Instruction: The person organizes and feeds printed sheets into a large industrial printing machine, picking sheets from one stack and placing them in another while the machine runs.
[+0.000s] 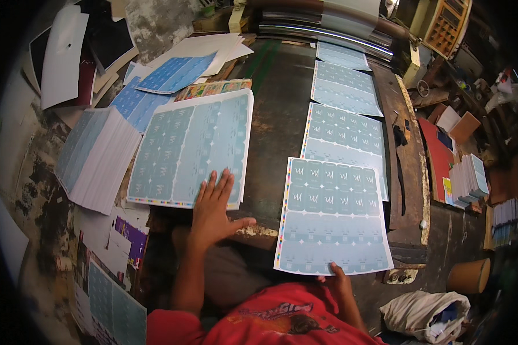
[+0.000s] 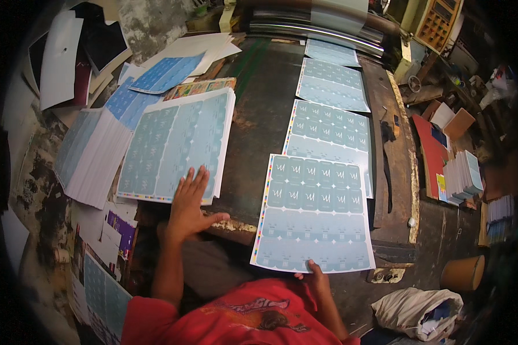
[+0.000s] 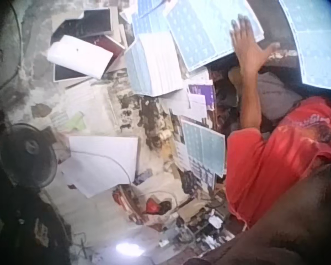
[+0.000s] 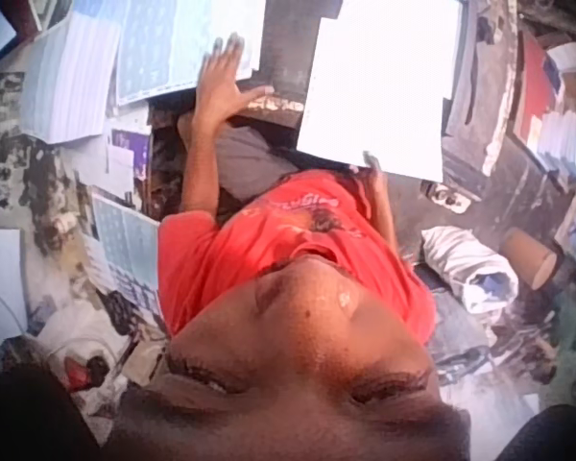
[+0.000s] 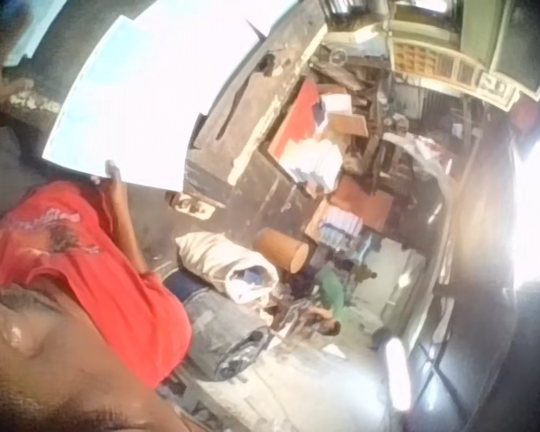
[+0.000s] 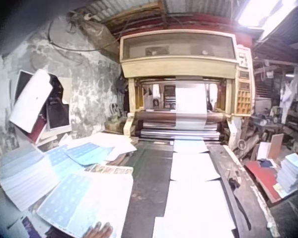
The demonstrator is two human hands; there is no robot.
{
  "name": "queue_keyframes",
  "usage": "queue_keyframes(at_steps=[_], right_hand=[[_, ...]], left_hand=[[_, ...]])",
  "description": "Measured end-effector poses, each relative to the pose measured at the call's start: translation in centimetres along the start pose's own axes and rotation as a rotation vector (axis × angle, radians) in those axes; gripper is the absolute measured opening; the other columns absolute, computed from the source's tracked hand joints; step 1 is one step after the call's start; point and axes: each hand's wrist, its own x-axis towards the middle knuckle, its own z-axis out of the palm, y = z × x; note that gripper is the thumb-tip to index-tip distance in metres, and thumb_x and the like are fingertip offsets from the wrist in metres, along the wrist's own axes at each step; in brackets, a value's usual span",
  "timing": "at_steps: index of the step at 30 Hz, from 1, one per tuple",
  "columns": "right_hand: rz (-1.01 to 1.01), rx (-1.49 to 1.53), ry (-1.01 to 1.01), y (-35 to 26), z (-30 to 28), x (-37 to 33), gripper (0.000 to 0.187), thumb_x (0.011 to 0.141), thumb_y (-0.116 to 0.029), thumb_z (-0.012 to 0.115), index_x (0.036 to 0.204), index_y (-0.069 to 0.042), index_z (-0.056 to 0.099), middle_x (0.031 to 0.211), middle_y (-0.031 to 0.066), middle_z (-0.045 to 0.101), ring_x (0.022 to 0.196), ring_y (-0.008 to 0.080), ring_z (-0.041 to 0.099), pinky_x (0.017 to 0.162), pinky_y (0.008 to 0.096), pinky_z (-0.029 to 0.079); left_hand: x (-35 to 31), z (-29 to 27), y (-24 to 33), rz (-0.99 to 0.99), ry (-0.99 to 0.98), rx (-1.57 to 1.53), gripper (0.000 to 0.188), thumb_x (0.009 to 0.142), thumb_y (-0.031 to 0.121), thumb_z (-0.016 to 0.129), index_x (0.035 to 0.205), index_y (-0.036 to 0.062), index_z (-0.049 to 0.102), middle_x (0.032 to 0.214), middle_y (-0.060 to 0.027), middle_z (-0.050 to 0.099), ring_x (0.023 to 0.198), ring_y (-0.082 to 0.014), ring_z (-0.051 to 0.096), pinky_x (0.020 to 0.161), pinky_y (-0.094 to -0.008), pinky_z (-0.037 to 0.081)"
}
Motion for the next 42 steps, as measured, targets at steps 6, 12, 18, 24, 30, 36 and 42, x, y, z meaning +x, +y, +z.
queue_keyframes(at_steps=[6,12,18,24,30,36,42], right_hand=[[0.031,0.002,0.062,0.9,-0.2,-1.5,0.043,0.097,-0.030,0.055,0.120,0.006,0.051,0.096,0.0196,0.065,0.079,0.0292,0.065,0.068,0.0361,0.049],[0.029,-0.011,0.060,0.0,0.7,-2.3,0.044,0.098,-0.031,0.055,0.121,0.007,0.052,0.099,0.0186,0.065,0.082,0.0284,0.066,0.071,0.0347,0.051],[0.001,0.049,0.012,0.0,0.5,-1.0,0.044,0.101,-0.032,0.051,0.123,0.006,0.050,0.099,0.0195,0.066,0.082,0.0283,0.066,0.072,0.0352,0.051],[-0.040,0.148,-0.027,-1.4,0.8,1.9,0.046,0.101,-0.036,0.049,0.118,0.007,0.050,0.091,0.0271,0.068,0.075,0.0278,0.066,0.079,0.0415,0.053],[-0.131,0.176,0.071,-1.5,1.3,4.4,0.046,0.101,-0.042,0.048,0.116,0.001,0.054,0.096,0.0185,0.070,0.077,0.0239,0.066,0.081,0.0460,0.055],[-0.269,0.222,0.114,-2.0,3.1,3.9,0.052,0.102,-0.034,0.049,0.146,-0.013,0.031,0.114,0.0154,0.066,0.079,0.0211,0.066,0.076,0.0431,0.058],[-0.291,0.212,0.150,-3.1,3.4,3.2,0.058,0.100,-0.032,0.052,0.150,-0.011,0.031,0.118,0.0128,0.065,0.084,0.0194,0.064,0.077,0.0399,0.056]], left_hand=[[-0.8,1.1,-0.3,0.011,0.091,-0.174,0.081,0.085,0.053,0.069,0.145,0.0038,0.045,0.154,-0.0142,0.039,0.147,-0.0340,0.029,0.120,-0.0500,0.019],[-0.6,0.6,-0.6,-0.038,0.143,-0.461,0.047,0.099,0.039,0.057,0.132,0.0051,0.061,0.144,-0.0110,0.054,0.143,-0.0321,0.038,0.119,-0.0488,0.020],[-0.1,2.2,0.1,-0.218,0.258,-0.514,0.043,0.105,0.034,0.044,0.136,0.0079,0.058,0.139,-0.0078,0.060,0.140,-0.0256,0.043,0.120,-0.0471,0.014],[-0.1,2.3,0.9,-0.289,0.297,-0.525,0.041,0.104,0.032,0.046,0.136,0.0089,0.055,0.137,-0.0064,0.061,0.138,-0.0235,0.045,0.119,-0.0480,0.013],[-0.6,2.1,1.1,-0.162,0.288,-0.391,0.033,0.100,0.030,0.057,0.125,0.0094,0.064,0.137,-0.0081,0.061,0.140,-0.0268,0.043,0.119,-0.0499,0.013],[-1.2,2.3,-0.6,-0.273,0.395,-0.820,0.032,0.101,0.029,0.056,0.117,0.0040,0.069,0.129,-0.0116,0.066,0.132,-0.0275,0.052,0.120,-0.0467,0.015],[-1.5,0.5,0.7,-0.281,0.486,-0.801,0.038,0.103,0.033,0.052,0.107,0.0013,0.073,0.109,-0.0098,0.074,0.119,-0.0257,0.062,0.120,-0.0440,0.016]])
